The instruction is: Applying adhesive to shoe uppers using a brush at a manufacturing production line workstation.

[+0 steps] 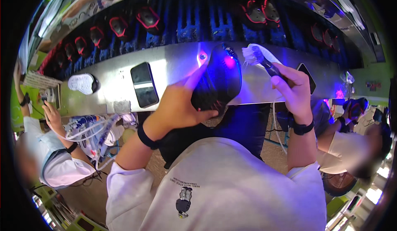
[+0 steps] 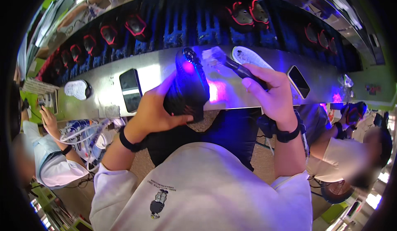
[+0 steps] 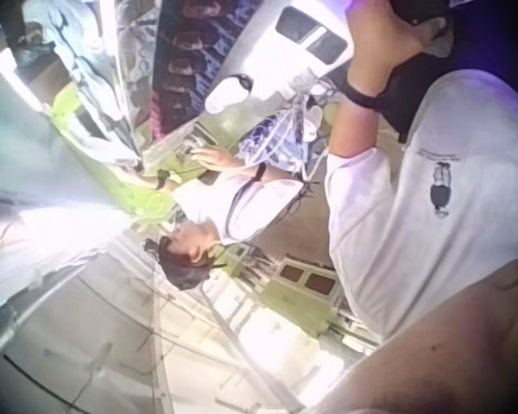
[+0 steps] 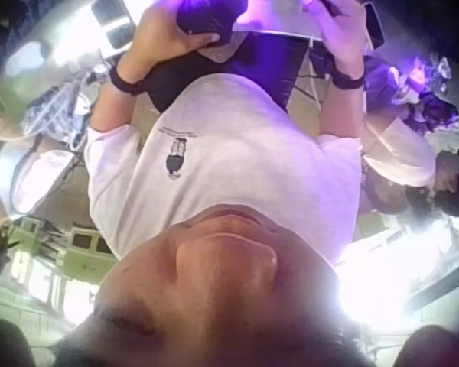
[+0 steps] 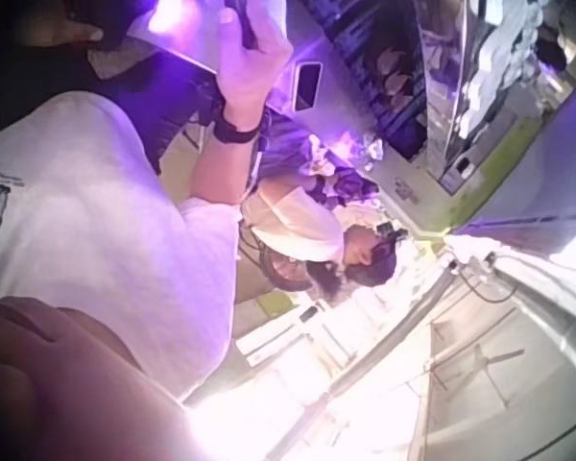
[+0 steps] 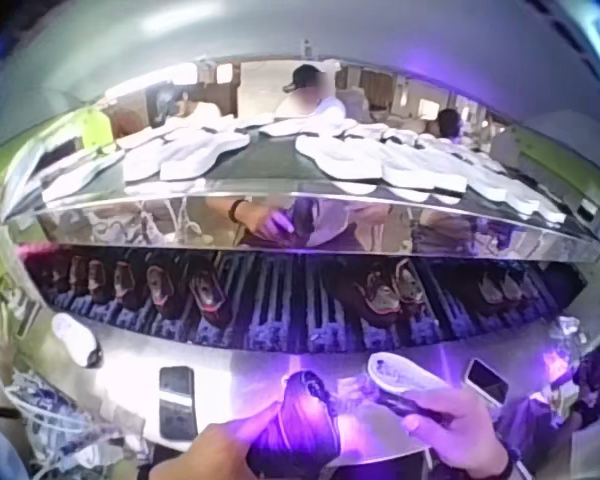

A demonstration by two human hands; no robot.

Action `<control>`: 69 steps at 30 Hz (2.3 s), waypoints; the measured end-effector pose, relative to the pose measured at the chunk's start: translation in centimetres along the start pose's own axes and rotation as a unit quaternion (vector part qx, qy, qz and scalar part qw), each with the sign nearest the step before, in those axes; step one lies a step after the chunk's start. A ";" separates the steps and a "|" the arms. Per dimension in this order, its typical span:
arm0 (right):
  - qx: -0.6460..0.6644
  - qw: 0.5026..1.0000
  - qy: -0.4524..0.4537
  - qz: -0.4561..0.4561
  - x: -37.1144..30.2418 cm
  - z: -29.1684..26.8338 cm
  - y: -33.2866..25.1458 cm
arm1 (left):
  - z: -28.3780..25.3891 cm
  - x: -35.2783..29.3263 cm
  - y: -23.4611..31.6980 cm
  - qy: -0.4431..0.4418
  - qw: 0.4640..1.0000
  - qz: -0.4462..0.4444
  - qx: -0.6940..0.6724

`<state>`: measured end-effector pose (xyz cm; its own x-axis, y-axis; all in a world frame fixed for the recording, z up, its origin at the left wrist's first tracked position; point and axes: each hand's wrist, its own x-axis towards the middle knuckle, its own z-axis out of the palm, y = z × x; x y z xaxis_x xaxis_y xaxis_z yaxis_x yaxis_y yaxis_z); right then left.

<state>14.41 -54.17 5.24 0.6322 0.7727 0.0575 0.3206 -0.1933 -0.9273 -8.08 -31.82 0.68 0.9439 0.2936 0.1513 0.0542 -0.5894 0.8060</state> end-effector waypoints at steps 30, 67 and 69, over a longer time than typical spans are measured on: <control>-0.034 0.997 0.020 -0.064 -5.9 -3.3 5.2 | 5.9 1.6 6.1 -0.141 0.854 -0.240 -0.440; -0.097 0.984 -0.150 0.007 -11.2 -6.5 0.9 | 4.5 -0.8 5.1 0.015 0.797 -0.266 -0.541; -0.113 0.985 -0.125 0.033 -11.1 -6.5 0.2 | 4.6 -0.7 5.4 -0.002 0.760 -0.288 -0.583</control>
<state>12.07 -66.77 6.79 0.4717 0.8737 -0.1191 0.4523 -0.3557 -0.8179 -7.00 -38.62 2.27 0.8748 0.2456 -0.4176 0.1353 0.7039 0.6973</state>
